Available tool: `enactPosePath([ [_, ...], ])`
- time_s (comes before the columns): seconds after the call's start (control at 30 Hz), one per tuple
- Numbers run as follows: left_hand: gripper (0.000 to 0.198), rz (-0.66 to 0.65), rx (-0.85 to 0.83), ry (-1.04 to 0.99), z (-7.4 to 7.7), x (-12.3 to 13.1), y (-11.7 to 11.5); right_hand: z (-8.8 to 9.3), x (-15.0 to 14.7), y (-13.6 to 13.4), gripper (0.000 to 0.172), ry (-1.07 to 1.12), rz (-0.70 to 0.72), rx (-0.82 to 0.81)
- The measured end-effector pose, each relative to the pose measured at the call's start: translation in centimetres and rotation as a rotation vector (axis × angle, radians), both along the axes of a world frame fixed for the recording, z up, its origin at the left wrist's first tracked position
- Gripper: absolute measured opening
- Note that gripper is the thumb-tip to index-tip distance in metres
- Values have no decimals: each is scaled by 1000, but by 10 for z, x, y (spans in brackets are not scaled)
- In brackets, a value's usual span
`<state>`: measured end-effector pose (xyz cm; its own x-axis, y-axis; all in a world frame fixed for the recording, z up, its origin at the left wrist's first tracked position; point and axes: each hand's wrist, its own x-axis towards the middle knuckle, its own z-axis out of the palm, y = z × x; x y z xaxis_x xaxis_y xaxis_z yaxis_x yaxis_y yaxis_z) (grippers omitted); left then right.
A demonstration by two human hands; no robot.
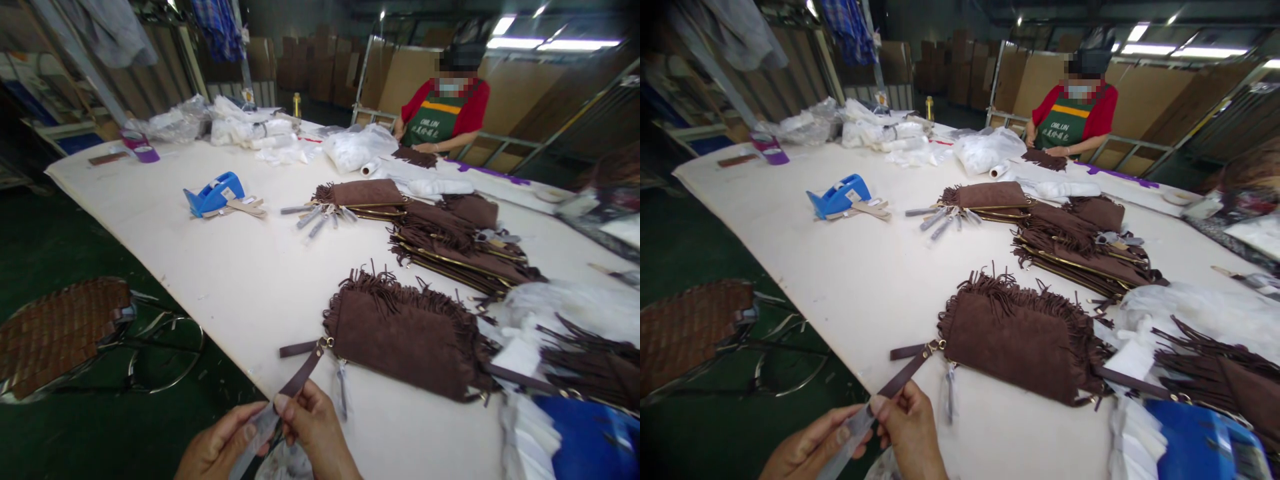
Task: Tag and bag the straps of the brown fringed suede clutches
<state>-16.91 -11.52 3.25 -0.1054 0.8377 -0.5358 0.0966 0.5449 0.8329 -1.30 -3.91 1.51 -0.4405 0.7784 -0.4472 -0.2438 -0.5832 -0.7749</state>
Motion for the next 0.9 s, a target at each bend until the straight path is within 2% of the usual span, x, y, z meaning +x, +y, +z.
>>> enactPosePath([
  [0.13,47,52,-16,-12,14,9,-1,-9,3,-7,35,-88,-67,-16],
  [0.23,41,75,-13,-115,17,18,-2,-15,8,-10,30,-122,-87,6],
  [0.43,35,153,-33,-215,4,29,-6,-17,12,-12,25,-133,-36,-4],
  [0.63,26,175,-3,-243,-12,31,4,-10,18,-9,32,-67,52,-72],
  [0.77,24,178,-31,-231,-20,28,1,-11,25,1,37,-80,-86,-190],
  [0.9,28,216,-71,-299,-16,28,2,-14,23,8,38,-72,-169,-229],
])
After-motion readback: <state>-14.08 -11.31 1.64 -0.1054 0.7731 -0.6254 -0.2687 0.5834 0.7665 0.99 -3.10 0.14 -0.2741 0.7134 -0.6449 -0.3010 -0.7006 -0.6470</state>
